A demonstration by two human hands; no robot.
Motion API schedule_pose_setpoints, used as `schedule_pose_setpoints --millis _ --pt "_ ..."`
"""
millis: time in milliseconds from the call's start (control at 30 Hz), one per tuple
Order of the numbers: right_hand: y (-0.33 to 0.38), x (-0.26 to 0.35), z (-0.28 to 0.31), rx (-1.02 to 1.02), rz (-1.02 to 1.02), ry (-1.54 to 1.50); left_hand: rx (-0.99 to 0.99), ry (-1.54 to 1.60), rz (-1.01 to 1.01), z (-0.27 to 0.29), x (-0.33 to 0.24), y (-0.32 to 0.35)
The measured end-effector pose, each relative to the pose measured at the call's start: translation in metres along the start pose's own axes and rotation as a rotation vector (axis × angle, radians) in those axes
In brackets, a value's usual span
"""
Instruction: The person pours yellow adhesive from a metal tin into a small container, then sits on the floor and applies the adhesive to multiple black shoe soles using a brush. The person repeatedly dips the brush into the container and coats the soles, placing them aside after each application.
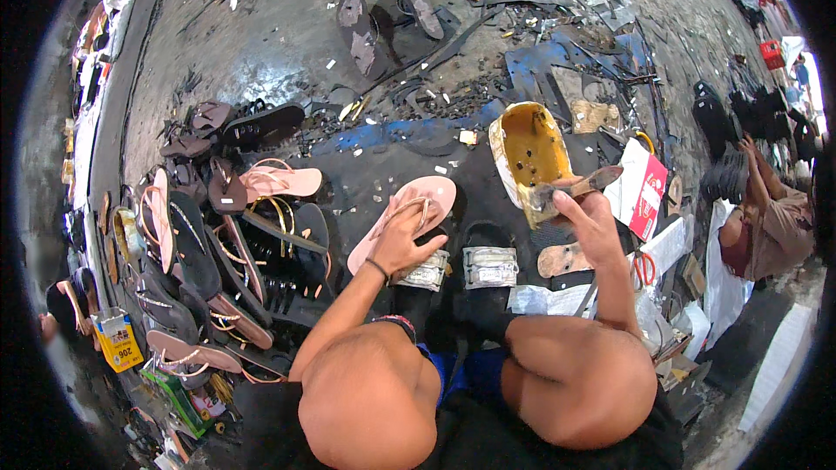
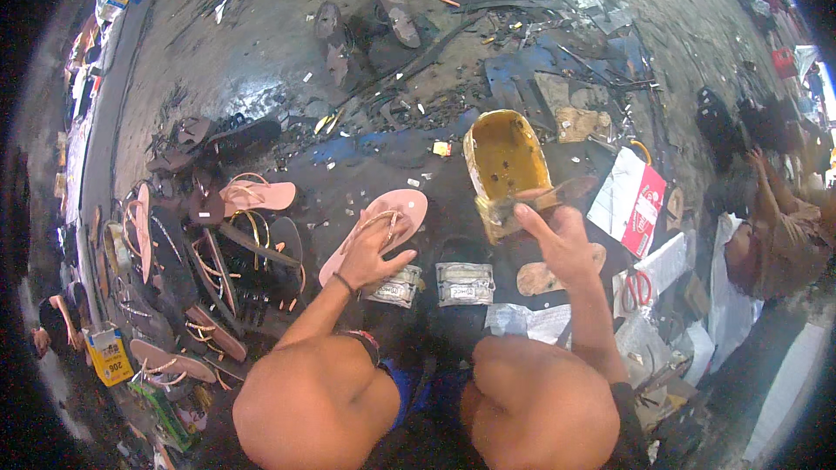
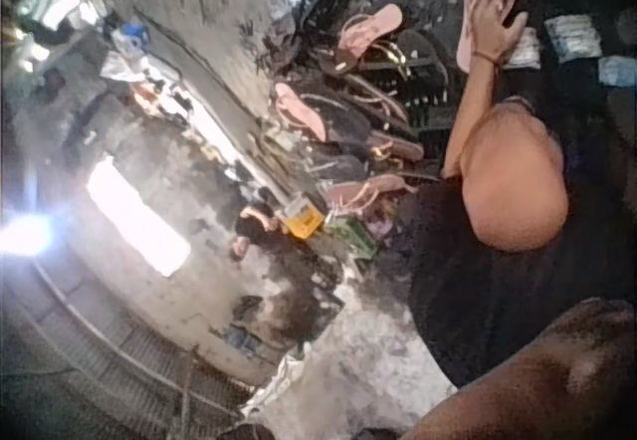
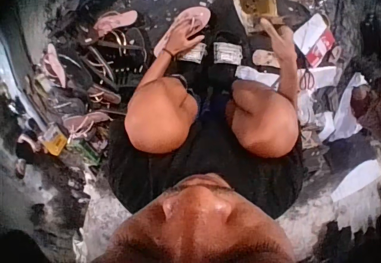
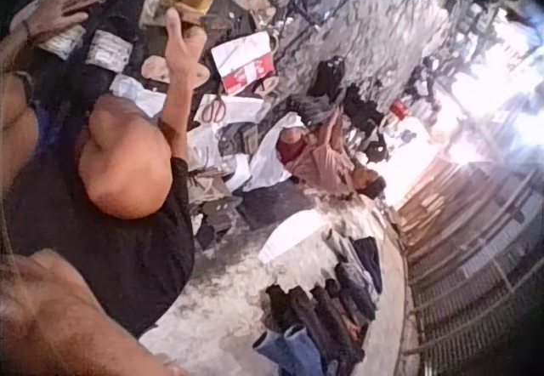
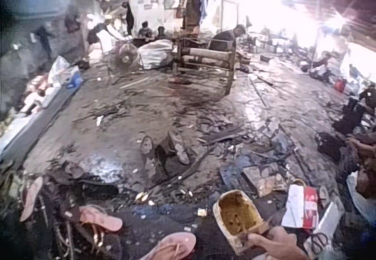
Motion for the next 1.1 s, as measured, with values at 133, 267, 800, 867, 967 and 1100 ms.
schedule_pose_setpoints --millis 133,267,800,867,967,1100 --pt "-0.010 0.033 -0.058 -0.013 0.156 -0.211 0.135 -0.053 0.048 -0.016 0.026 -0.038" --pt "-0.038 0.064 -0.095 -0.201 0.731 0.225 -0.396 1.772 0.719 0.033 -0.026 -0.083" --pt "-0.031 0.093 -0.124 -0.283 1.083 0.191 -0.656 1.367 0.464 0.055 -0.059 -0.076" --pt "-0.053 0.100 -0.111 -0.306 0.629 0.126 -0.697 1.534 0.463 0.058 -0.064 -0.083" --pt "-0.033 0.066 -0.131 0.044 0.202 -0.438 -0.578 1.458 0.398 0.061 -0.047 -0.091" --pt "-0.046 0.072 -0.104 0.220 0.009 -0.793 -0.317 1.653 0.771 0.057 -0.036 -0.022"
Point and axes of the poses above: each hand's wrist, its own y-axis away from the middle knuckle, its own z-axis out of the back of the hand, x = y × z, the point moved 2 cm from there along -y, towards the middle knuckle, and after that the axes turned 5 degrees about -z, right-handed, at the moved point
